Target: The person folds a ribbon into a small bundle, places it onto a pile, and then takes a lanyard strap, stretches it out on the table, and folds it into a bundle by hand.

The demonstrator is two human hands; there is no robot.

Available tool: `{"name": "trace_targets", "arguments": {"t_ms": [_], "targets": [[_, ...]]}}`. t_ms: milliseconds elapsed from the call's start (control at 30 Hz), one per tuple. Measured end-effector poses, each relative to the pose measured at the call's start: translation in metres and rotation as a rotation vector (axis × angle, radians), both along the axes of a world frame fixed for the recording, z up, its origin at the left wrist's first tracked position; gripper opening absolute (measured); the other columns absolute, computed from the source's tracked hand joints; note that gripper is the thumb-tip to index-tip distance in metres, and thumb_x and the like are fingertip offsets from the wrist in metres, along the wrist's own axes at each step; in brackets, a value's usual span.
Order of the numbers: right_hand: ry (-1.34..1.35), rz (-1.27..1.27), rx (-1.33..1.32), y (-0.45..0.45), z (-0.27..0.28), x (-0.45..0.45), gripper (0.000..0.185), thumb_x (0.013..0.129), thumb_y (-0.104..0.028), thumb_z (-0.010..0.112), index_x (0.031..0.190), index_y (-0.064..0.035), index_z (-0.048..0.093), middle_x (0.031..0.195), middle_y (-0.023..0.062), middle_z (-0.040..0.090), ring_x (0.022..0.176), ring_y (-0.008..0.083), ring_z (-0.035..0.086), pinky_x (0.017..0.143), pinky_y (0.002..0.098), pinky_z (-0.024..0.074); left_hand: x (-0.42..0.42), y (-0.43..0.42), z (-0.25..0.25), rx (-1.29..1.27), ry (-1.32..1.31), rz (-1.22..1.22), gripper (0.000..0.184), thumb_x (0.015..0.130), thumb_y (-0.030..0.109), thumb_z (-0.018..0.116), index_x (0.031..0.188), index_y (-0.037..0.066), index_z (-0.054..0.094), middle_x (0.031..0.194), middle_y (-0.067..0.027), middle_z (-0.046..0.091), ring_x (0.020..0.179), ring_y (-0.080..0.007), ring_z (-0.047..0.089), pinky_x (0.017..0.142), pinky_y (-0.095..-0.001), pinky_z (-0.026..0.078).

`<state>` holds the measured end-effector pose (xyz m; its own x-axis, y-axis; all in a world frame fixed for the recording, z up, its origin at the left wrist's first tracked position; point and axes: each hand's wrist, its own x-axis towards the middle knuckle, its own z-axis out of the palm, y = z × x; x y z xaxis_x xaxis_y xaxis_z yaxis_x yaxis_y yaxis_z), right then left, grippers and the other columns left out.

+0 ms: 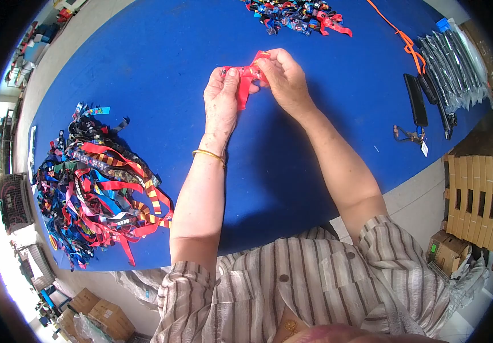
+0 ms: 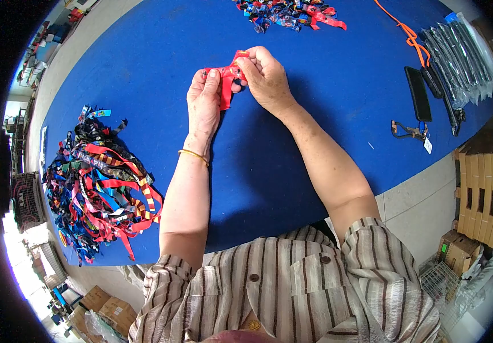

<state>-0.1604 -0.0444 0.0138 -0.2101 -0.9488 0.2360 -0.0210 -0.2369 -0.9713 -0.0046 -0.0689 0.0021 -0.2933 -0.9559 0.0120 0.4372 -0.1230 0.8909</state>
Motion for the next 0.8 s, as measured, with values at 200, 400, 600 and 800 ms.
{"name": "trace_targets", "arguments": {"t_ms": [200, 400, 600, 800], "targets": [[0.079, -0.072, -0.093, -0.004, -0.009, 0.002, 0.018, 0.105, -0.019, 0.064, 0.104, -0.0008, 0.063, 0.086, 0.0041, 0.071, 0.074, 0.0062, 0.063, 0.066, 0.025, 0.0526, -0.003, 0.002, 0.004, 0.023, 0.11, 0.074, 0.015, 0.112, 0.016, 0.051, 0.113, 0.003, 0.056, 0.107, -0.0173, 0.074, 0.085, -0.0225, 0.075, 0.08, -0.0326, 0.062], [0.088, -0.108, -0.096, -0.005, -0.011, 0.001, 0.018, 0.104, -0.018, 0.064, 0.105, -0.0001, 0.063, 0.087, 0.0044, 0.071, 0.077, 0.0057, 0.064, 0.067, 0.0249, 0.0526, 0.002, 0.003, -0.001, 0.0, 0.084, 0.058, 0.015, 0.112, 0.017, 0.052, 0.113, 0.003, 0.058, 0.108, -0.0162, 0.074, 0.086, -0.0233, 0.075, 0.081, -0.034, 0.062], [-0.065, -0.014, -0.014, -0.002, -0.005, -0.002, 0.015, 0.105, -0.016, 0.065, 0.105, -0.001, 0.063, 0.089, 0.0019, 0.07, 0.079, 0.0035, 0.063, 0.068, 0.0222, 0.0514, 0.003, 0.002, 0.0, -0.009, 0.088, 0.06, 0.016, 0.111, 0.019, 0.055, 0.111, 0.003, 0.06, 0.105, -0.0139, 0.074, 0.084, -0.0207, 0.073, 0.081, -0.0331, 0.061], [-0.089, -0.055, 0.014, -0.001, 0.002, -0.009, 0.015, 0.104, -0.016, 0.066, 0.106, -0.0012, 0.063, 0.09, 0.0005, 0.07, 0.08, 0.0024, 0.062, 0.069, 0.0202, 0.0508, 0.006, -0.005, -0.008, -0.151, -0.144, 0.346, 0.018, 0.105, 0.021, 0.068, 0.109, 0.004, 0.062, 0.097, -0.0066, 0.071, 0.083, -0.0121, 0.065, 0.078, -0.0283, 0.054]]}}
